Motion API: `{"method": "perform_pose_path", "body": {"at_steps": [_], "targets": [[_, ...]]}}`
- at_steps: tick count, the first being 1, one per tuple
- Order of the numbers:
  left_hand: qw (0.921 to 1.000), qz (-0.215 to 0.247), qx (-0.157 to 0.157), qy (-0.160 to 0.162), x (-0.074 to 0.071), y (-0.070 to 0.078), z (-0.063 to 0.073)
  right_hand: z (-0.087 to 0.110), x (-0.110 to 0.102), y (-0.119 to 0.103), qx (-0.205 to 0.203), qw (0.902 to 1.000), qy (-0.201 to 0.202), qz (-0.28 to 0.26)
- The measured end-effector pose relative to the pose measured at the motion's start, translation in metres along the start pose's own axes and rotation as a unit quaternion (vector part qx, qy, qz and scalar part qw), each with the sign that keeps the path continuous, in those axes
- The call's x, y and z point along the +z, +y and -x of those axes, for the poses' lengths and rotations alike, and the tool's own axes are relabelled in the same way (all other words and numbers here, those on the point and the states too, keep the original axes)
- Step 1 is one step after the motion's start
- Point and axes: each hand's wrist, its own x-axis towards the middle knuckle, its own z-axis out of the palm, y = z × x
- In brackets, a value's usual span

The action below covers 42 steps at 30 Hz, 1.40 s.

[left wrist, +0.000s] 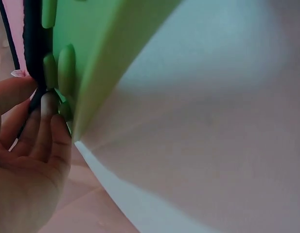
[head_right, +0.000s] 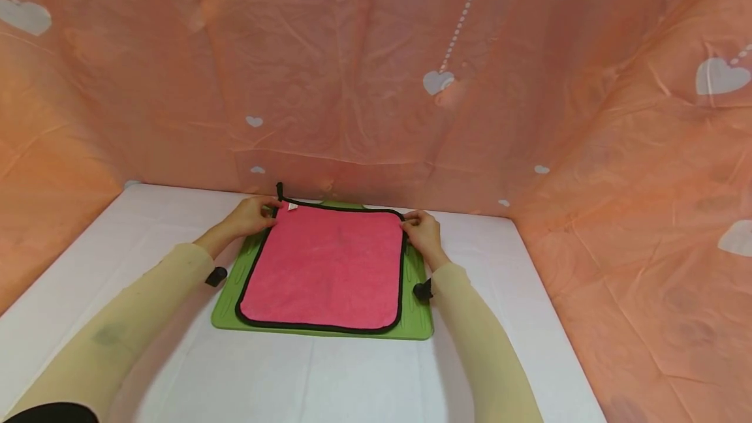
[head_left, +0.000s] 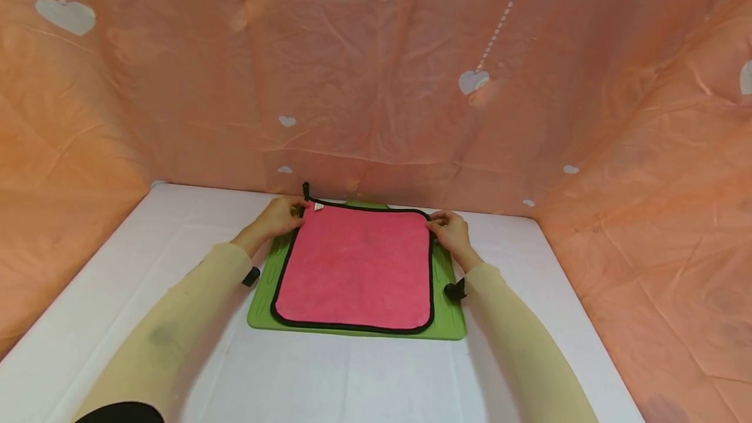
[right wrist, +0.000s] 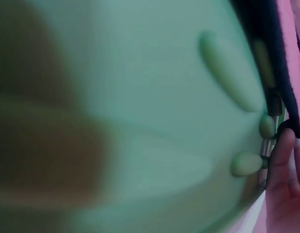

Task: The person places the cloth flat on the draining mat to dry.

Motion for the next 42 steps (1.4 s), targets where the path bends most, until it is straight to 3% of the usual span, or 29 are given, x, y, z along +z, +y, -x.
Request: {"method": "perform_pose_path", "body": {"at_steps": [9,15,21,28,32,37,42], "targets": [[0.9998,-0.018,0.006,-0.008,0.0,0.003,0.002,-0.01,0.003,0.0,-0.025,0.9974,-0.017,0.066],[0.9989,-0.034,0.032,0.001,-0.003,0.005,0.009,-0.002,0.0,-0.001,-0.042,0.9969,-0.012,0.065],[0.9982,-0.005,0.059,-0.004,-0.011,0.012,0.038,0.023,-0.012,-0.001,-0.09,0.9928,-0.024,0.075],[0.9906,0.009,0.135,-0.016,-0.009,0.023,0.088,0.065,-0.027,-0.003,-0.118,0.9875,-0.075,0.072],[0.9823,-0.016,0.177,-0.059,-0.006,0.029,0.114,0.092,-0.033,-0.001,-0.162,0.9758,-0.126,0.077],[0.9727,-0.035,0.196,-0.119,-0.004,0.036,0.141,0.122,-0.037,0.003,-0.234,0.949,-0.203,0.057],[0.9675,-0.049,0.207,-0.136,-0.003,0.038,0.156,0.14,-0.036,0.009,-0.269,0.9279,-0.252,0.057]]}}
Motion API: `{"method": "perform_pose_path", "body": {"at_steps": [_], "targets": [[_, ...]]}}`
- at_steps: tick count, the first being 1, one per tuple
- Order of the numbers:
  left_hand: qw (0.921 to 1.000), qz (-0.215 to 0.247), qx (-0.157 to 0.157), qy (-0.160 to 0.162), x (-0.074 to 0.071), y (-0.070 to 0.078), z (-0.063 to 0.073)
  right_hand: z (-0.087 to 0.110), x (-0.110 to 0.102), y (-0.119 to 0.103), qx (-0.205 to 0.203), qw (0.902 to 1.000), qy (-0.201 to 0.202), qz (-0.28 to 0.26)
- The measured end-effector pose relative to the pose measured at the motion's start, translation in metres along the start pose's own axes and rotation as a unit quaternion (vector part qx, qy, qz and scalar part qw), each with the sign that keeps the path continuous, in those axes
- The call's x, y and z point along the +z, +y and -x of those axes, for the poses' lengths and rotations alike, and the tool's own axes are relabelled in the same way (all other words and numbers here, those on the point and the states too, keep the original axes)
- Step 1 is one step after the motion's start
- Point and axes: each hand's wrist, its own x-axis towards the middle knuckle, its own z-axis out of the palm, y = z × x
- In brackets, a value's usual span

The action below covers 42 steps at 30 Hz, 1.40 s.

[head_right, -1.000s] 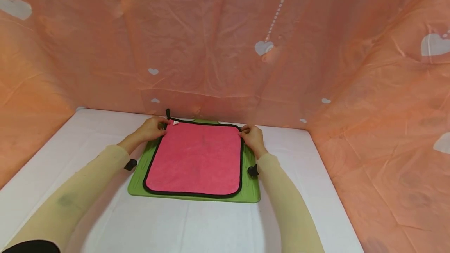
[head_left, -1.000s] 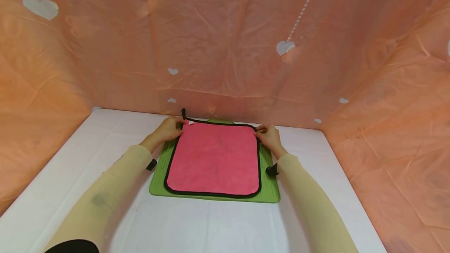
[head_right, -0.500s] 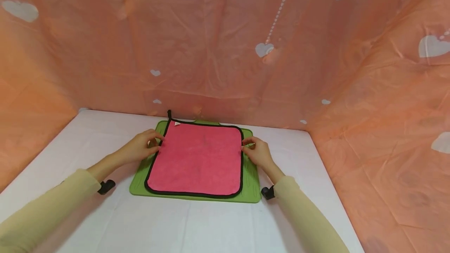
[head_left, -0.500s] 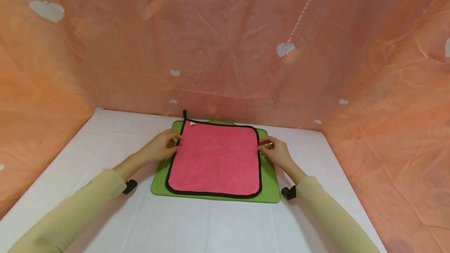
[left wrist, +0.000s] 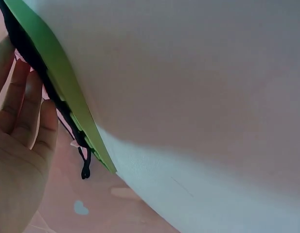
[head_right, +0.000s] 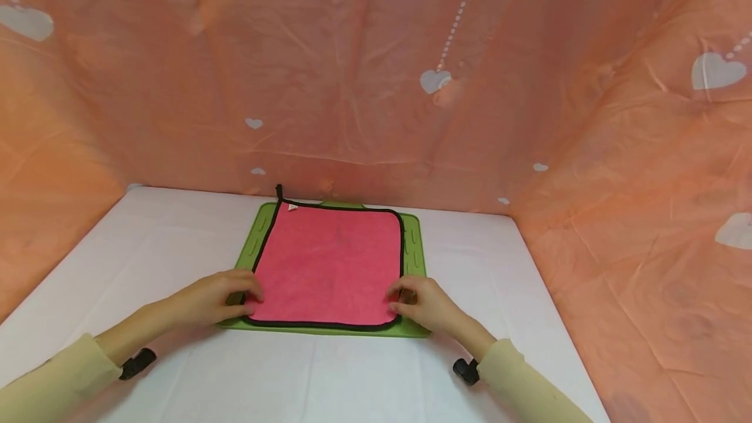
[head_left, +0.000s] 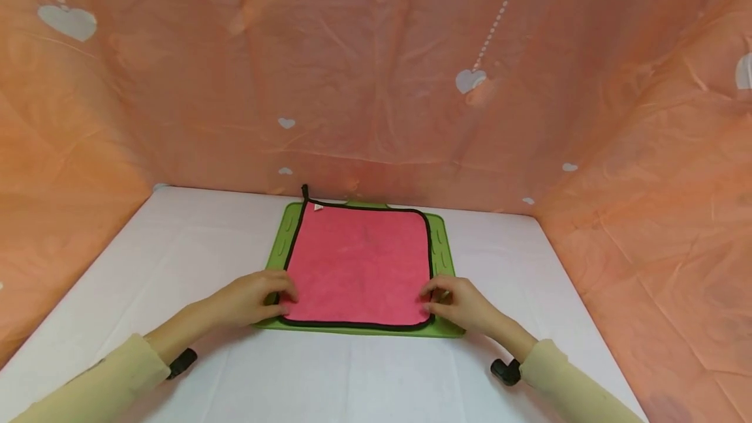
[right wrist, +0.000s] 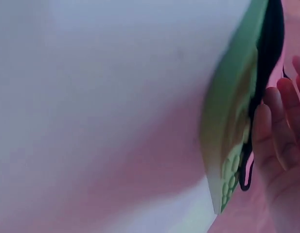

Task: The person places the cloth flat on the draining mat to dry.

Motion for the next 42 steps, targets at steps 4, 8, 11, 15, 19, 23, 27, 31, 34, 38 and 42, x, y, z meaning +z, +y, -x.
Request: {"method": "perform_pose_path", "body": {"at_steps": [4,8,11,15,19,23,27,31,34,38,42], "targets": [[0.9999,-0.007,0.012,0.001,0.001,0.004,0.006,0.005,0.006,-0.002,-0.024,0.999,-0.039,0.003],[0.9998,-0.012,0.013,-0.005,0.002,0.007,0.01,0.008,0.008,-0.003,-0.043,0.9971,-0.063,0.01],[0.9997,-0.021,0.002,-0.015,0.002,0.009,0.012,0.01,0.007,-0.003,-0.052,0.9958,-0.071,0.022],[0.9992,-0.029,-0.006,-0.027,0.002,0.009,0.012,0.012,0.008,-0.002,-0.065,0.9943,-0.07,0.048],[0.9991,-0.026,-0.006,-0.032,0.001,0.01,0.011,0.014,0.01,-0.003,-0.069,0.9937,-0.059,0.066],[0.9994,-0.023,0.015,-0.019,0.002,0.011,0.011,0.015,0.01,-0.002,-0.078,0.9922,-0.059,0.077],[0.9977,-0.042,0.052,0.008,0.006,0.01,0.011,0.014,0.007,0.0,-0.089,0.9909,-0.065,0.077],[0.9965,-0.051,0.063,0.021,0.009,0.01,0.011,0.014,0.006,0.0,-0.097,0.9906,-0.069,0.067],[0.9964,-0.052,0.061,0.027,0.009,0.011,0.012,0.014,0.006,0.001,-0.097,0.9904,-0.068,0.07],[0.997,-0.05,0.05,0.031,0.008,0.013,0.015,0.013,0.007,0.001,-0.079,0.9931,-0.063,0.059],[0.9966,-0.06,0.028,0.05,0.004,0.015,0.017,0.012,0.004,-0.001,-0.054,0.9974,-0.034,0.034]]}}
